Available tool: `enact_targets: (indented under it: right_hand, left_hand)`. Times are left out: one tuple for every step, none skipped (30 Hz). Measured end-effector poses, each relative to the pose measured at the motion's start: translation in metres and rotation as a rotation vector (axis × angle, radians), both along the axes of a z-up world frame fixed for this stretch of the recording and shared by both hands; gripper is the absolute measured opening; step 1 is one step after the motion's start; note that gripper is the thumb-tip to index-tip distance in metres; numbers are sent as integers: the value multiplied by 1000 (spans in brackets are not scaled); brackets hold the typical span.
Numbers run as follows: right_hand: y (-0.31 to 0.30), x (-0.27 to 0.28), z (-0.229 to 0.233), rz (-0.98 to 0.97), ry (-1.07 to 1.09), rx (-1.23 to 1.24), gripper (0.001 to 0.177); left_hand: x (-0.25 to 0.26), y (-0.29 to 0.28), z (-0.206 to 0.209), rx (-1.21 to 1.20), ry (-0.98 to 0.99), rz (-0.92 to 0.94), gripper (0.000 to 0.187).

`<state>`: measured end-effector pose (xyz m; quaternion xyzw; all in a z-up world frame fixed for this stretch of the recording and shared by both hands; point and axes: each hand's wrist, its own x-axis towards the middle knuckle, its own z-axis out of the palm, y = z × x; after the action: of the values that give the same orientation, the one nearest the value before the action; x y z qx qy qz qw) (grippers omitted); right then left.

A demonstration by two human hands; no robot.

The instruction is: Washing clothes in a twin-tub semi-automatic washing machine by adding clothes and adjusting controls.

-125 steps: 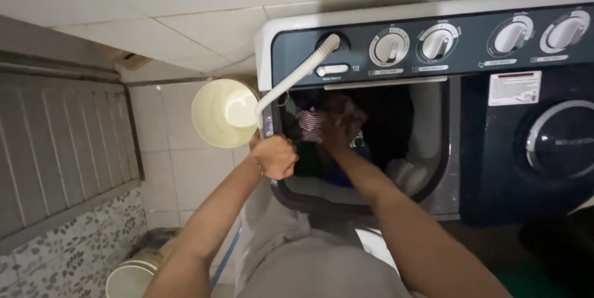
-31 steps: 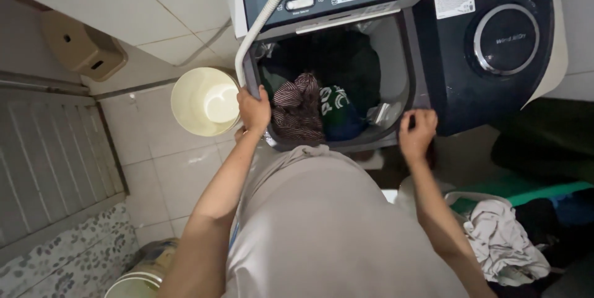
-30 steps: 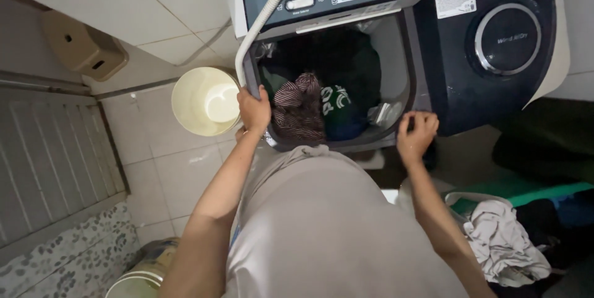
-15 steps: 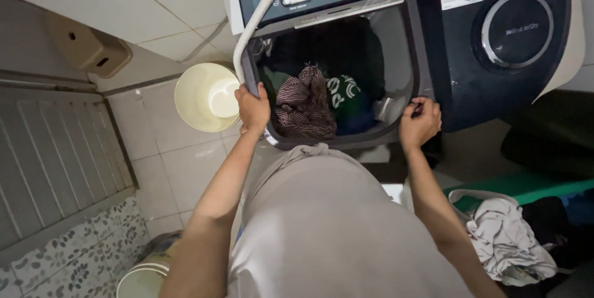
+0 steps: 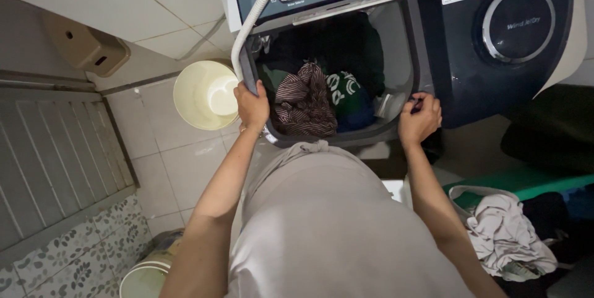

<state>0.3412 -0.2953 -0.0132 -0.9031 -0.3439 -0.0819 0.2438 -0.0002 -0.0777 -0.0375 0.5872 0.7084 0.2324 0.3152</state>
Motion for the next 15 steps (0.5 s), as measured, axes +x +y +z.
enact_targets:
  right_hand:
    - [-1, 0, -1, -1, 0, 0, 11]
    - [0, 1, -1, 2, -3, 5, 11]
    - [1, 1, -2, 4, -7, 11, 11]
    - [1, 0, -1, 4, -6, 11, 11]
    - [0, -1, 0, 2, 3, 7, 11]
    - [0, -1, 1, -1, 12, 4, 11]
    - [1, -2, 2, -2, 12, 5, 11]
    - [0, -2, 2, -19, 33, -20, 12]
    - [0, -2, 2, -35, 55, -45, 13]
    - [0, -2, 2, -37, 55, -46, 13]
    - [0, -1, 1, -19, 16, -30, 13]
    - [0, -1, 1, -1, -24, -13, 12]
    - [1, -1, 1, -2, -24, -14, 12]
    - [1, -2, 2, -6, -3, -7, 13]
    - [1, -2, 2, -11, 17, 0, 13]
  left_hand:
    - [0, -1, 1, 0, 0, -1, 55]
    - [0, 0, 2, -9, -4, -1, 54]
    - [0, 1, 3, -17, -8, -1, 54]
    - [0, 0, 1, -17, -7, -1, 54]
    - [-1, 0, 0, -11, -6, -2, 53]
    - [-1, 0, -1, -5, -5, -5, 53]
    - [0, 1, 0, -5, -6, -7, 53]
    - [0, 1, 0, -9, -4, -4, 53]
    - [0, 1, 1, -13, -2, -1, 52]
    - [1, 1, 3, -13, -1, -2, 52]
    - [1, 0, 5, -21, -17, 2, 52]
    - [1, 0, 7, -28, -33, 8, 51]
    - [1, 0, 7, -29, -33, 7, 51]
    - [1, 0, 7, -23, -31, 3, 51]
    - [0, 0, 7, -18, -29, -1, 51]
